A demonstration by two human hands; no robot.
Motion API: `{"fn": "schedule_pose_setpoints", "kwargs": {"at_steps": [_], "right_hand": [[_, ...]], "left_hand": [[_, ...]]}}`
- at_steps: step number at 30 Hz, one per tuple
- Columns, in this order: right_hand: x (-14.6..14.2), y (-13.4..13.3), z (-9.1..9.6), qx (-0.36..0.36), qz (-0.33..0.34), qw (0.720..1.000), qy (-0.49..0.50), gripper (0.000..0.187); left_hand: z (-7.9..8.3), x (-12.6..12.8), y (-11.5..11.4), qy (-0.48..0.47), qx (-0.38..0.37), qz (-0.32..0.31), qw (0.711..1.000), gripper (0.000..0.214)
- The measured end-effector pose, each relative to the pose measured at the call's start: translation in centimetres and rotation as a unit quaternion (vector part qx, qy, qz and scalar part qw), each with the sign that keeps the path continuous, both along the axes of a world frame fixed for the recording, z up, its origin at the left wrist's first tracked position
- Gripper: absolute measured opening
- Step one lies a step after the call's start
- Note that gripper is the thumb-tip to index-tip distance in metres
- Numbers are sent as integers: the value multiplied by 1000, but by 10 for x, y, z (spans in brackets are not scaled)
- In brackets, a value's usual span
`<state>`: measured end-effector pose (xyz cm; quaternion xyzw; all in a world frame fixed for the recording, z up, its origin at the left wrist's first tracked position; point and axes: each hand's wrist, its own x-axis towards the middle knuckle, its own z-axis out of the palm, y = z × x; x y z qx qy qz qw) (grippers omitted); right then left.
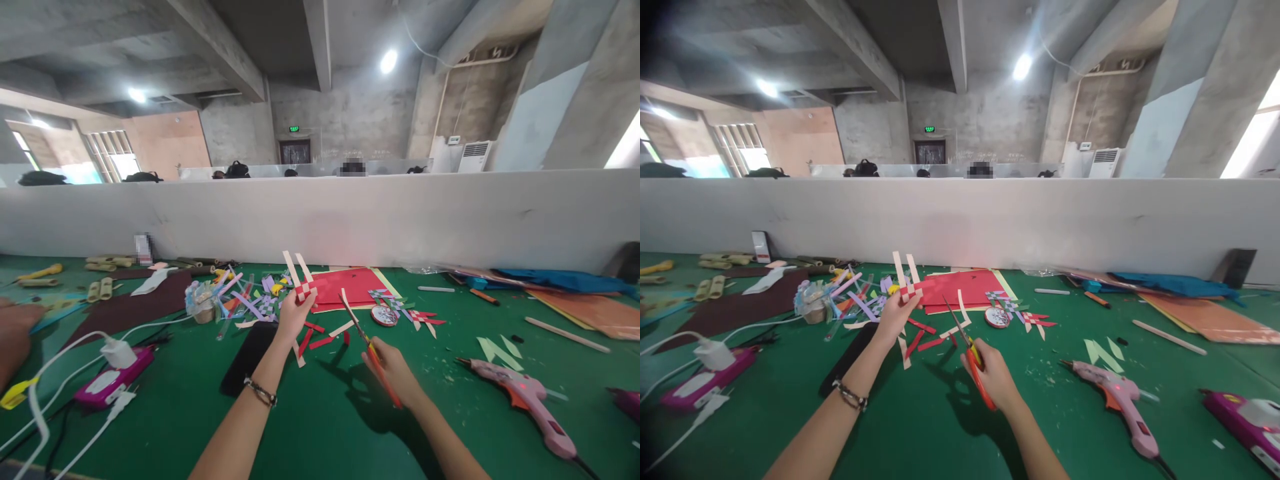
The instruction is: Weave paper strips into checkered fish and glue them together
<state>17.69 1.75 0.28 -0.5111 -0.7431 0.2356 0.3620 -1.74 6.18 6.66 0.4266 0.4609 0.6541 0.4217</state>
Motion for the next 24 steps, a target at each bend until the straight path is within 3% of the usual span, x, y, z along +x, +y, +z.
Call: {"fn": "schedule_pose_setpoints", "kwargs": {"at_steps": [8, 12, 17, 24], "right_hand": [[0, 4, 0, -4, -60, 998, 23, 35], [-1, 3, -1, -20, -127, 987, -94, 30], [-1, -1, 6, -52, -187, 947, -257, 22], [3, -3, 11, -86, -219, 916, -325, 20]], "left_hand": [[13, -10, -7, 67, 44, 37, 996, 11], [16, -8, -13, 66, 43, 31, 996, 12], [17, -8, -18, 64, 40, 8, 997, 20], [21, -11, -22, 82, 40, -51, 995, 22]]}}
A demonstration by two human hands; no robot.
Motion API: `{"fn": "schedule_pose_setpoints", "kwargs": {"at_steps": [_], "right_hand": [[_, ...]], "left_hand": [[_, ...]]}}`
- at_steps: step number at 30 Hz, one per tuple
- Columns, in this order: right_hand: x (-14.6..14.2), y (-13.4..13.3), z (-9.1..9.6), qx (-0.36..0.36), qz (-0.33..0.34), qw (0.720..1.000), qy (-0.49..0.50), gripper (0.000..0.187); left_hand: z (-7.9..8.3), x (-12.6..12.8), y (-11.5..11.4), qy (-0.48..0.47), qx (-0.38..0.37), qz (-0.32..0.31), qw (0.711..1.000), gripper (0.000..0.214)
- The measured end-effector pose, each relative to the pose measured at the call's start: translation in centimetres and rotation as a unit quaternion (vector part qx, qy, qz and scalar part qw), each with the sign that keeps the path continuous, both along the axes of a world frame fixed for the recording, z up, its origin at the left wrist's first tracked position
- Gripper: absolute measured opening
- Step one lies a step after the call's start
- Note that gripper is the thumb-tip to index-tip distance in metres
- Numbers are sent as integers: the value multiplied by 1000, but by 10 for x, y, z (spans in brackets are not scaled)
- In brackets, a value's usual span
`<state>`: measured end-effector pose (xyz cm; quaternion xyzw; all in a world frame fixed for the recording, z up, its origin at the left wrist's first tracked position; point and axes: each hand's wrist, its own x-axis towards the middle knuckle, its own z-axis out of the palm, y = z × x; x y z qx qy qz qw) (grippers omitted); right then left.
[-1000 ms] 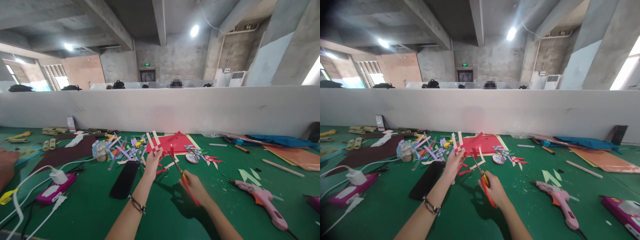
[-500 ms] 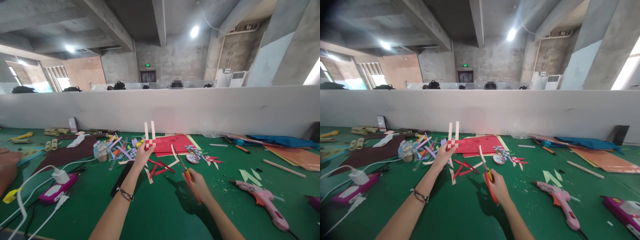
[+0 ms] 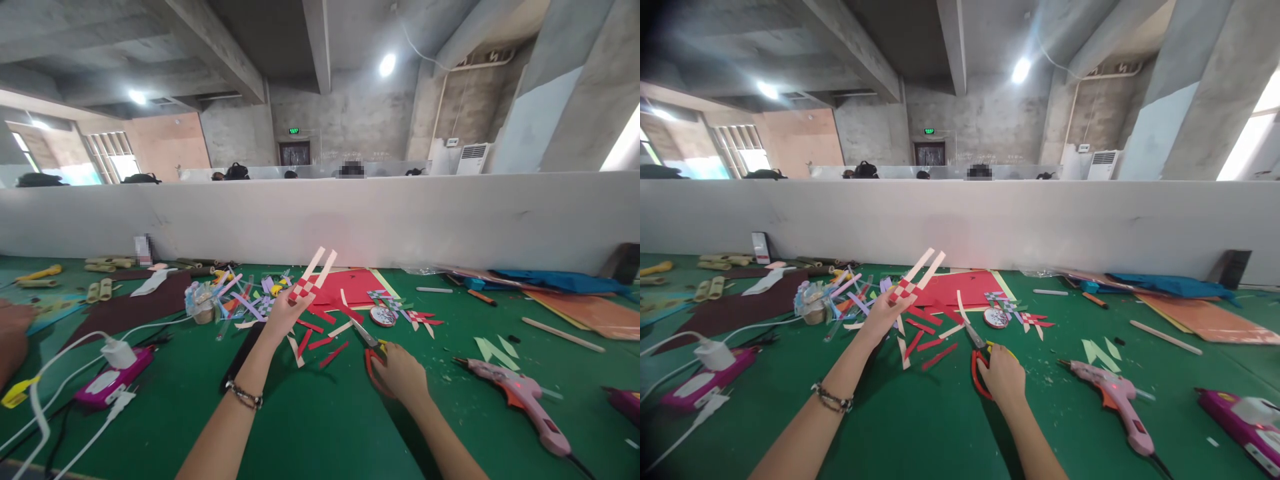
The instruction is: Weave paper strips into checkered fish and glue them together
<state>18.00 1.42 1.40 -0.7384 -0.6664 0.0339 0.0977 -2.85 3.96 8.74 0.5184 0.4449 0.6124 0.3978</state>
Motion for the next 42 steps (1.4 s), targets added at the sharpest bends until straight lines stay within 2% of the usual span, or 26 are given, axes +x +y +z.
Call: {"fn": "schedule_pose_setpoints", "kwargs": {"at_steps": [6, 15, 22, 26, 29, 31, 33, 35, 37, 40, 42], "right_hand": [[-1, -1, 4, -16, -7, 1000, -17, 24], [2, 0, 2, 12, 9, 1000, -20, 22], [4, 1, 2, 86, 25, 996, 24, 20], [6, 5, -2, 128, 33, 989, 69, 21], [6, 9, -8, 198, 75, 964, 163, 23], [3, 10, -9, 255, 127, 923, 257, 26], [-3, 7, -6, 275, 188, 884, 328, 31], [-11, 1, 3, 245, 252, 863, 364, 30], [-19, -6, 12, 178, 293, 860, 376, 25], [-27, -15, 21, 83, 292, 870, 387, 26], [-28, -18, 23, 62, 278, 871, 400, 28]], "left_hand": [[3, -7, -2, 56, -20, -58, 997, 23], [5, -12, -3, 127, -8, -67, 990, 26], [6, -16, -4, 280, 51, -83, 955, 26], [8, -15, -9, 358, 58, -86, 928, 27], [8, -10, -17, 407, 53, -97, 906, 30], [6, -5, -22, 426, 50, -119, 895, 34], [3, 2, -27, 435, 47, -147, 887, 37], [0, 10, -31, 431, 48, -183, 882, 35], [-4, 15, -33, 421, 44, -214, 880, 31], [-9, 18, -37, 415, 31, -219, 883, 31], [-11, 17, -40, 401, 18, -220, 889, 31]]}}
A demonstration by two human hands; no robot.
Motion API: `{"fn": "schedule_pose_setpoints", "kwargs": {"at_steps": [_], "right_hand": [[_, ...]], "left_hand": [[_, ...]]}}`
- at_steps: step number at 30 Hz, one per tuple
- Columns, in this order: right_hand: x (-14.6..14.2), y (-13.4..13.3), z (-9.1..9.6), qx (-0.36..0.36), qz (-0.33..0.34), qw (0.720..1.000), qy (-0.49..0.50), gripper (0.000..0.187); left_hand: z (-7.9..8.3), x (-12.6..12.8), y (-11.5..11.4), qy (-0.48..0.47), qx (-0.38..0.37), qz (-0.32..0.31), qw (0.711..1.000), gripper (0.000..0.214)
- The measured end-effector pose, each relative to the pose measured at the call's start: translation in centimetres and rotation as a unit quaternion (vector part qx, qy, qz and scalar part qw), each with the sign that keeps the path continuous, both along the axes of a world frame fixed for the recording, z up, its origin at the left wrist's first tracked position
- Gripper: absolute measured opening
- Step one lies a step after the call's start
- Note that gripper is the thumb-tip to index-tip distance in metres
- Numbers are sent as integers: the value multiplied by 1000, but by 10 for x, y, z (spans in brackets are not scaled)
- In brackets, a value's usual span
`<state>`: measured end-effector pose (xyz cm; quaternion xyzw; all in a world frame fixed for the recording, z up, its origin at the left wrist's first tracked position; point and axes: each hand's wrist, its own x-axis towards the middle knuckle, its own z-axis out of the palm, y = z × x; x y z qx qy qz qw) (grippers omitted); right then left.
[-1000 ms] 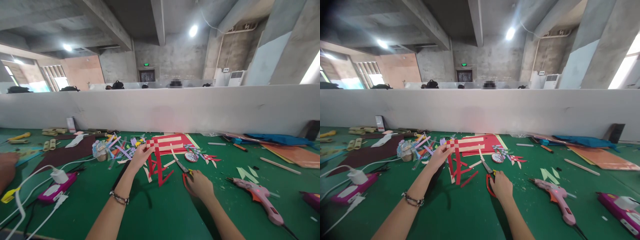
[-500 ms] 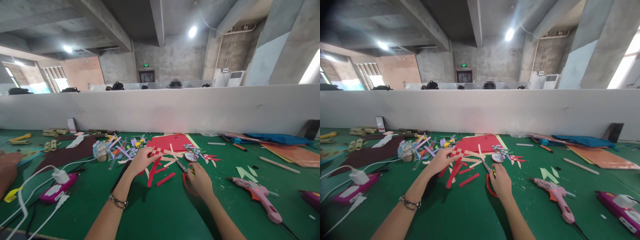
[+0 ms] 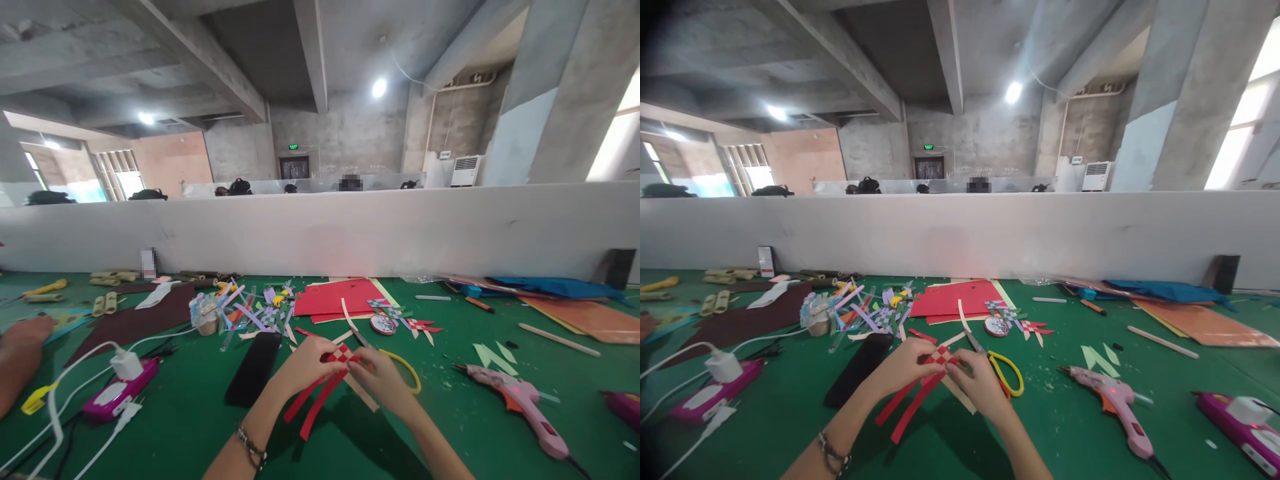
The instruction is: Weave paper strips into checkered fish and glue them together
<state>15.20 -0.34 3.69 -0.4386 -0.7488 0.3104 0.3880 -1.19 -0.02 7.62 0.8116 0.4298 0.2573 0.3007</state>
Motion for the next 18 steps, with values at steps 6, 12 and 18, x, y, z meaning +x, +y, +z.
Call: {"fn": "schedule_pose_setpoints", "kwargs": {"at_steps": [6, 12, 18], "right_hand": [[4, -5, 1, -1, -8, 1000, -2, 32], [0, -12, 8, 16, 30, 999, -6, 31], [-1, -17, 9, -9, 17, 1000, 13, 33]], "left_hand": [[-6, -7, -9, -76, -61, -3, 995, 28], [-6, -8, -16, -112, -113, 7, 987, 25], [-10, -9, -21, -115, -123, 10, 986, 28]]}}
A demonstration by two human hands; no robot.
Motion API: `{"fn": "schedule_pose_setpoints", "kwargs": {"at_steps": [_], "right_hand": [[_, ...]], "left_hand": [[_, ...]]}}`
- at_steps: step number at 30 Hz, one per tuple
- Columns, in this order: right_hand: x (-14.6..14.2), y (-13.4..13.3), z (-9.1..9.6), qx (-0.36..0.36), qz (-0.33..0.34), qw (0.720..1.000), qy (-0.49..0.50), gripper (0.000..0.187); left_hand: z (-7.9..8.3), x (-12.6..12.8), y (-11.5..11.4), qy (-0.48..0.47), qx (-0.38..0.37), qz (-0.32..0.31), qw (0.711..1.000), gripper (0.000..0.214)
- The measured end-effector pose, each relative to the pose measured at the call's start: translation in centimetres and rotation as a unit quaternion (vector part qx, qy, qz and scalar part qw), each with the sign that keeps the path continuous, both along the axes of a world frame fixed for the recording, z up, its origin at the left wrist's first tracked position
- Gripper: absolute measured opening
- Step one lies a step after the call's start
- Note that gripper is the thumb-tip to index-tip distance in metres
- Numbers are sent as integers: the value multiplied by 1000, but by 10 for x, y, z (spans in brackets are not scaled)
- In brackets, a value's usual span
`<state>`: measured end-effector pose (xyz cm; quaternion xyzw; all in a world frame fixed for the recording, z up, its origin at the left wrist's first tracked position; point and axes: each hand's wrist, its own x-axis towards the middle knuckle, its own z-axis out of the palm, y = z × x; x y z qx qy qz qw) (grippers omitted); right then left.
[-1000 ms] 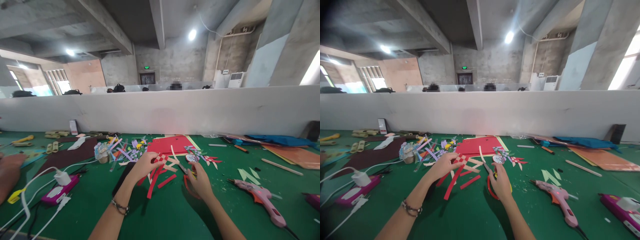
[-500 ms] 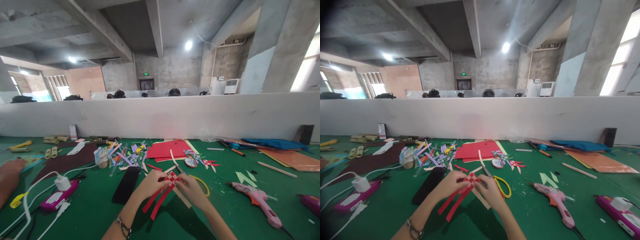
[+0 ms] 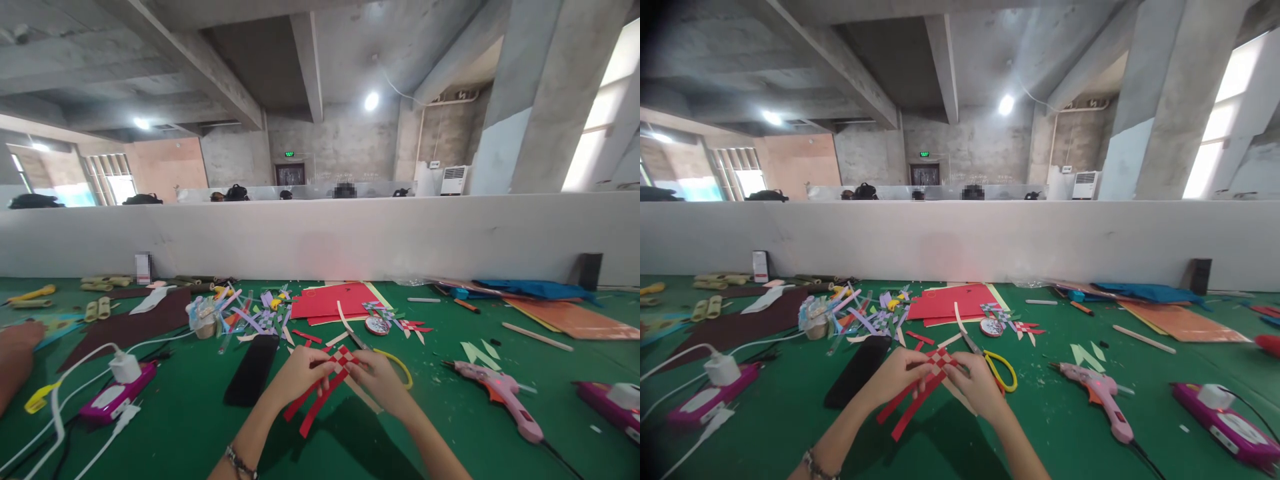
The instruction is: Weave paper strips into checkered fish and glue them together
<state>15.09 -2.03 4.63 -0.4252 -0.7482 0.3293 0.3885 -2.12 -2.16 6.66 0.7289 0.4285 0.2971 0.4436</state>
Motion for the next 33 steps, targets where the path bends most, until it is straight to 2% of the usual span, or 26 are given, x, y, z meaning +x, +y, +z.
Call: {"fn": "schedule_pose_setpoints", "kwargs": {"at_steps": [7, 12, 20, 24, 28, 33], "right_hand": [[-2, -5, -1, -2, 10, 1000, -5, 33], [-4, -8, 0, 13, -3, 1000, -3, 32], [-8, -17, -2, 4, 10, 1000, 7, 35], [-8, -21, -4, 5, 17, 1000, 16, 37], [-9, -24, -7, -1, 7, 1000, -5, 37], [-14, -28, -7, 14, 3, 999, -45, 37]], "left_hand": [[-5, -3, -8, 25, 24, 6, 999, 32], [-7, -7, -13, 14, 12, 5, 1000, 31], [-15, -10, -20, 13, 17, 17, 1000, 31], [-16, -12, -26, 1, 14, 3, 1000, 30], [-16, -16, -33, -1, 42, 5, 999, 28], [-19, -18, -37, -7, 37, 22, 999, 29]]}}
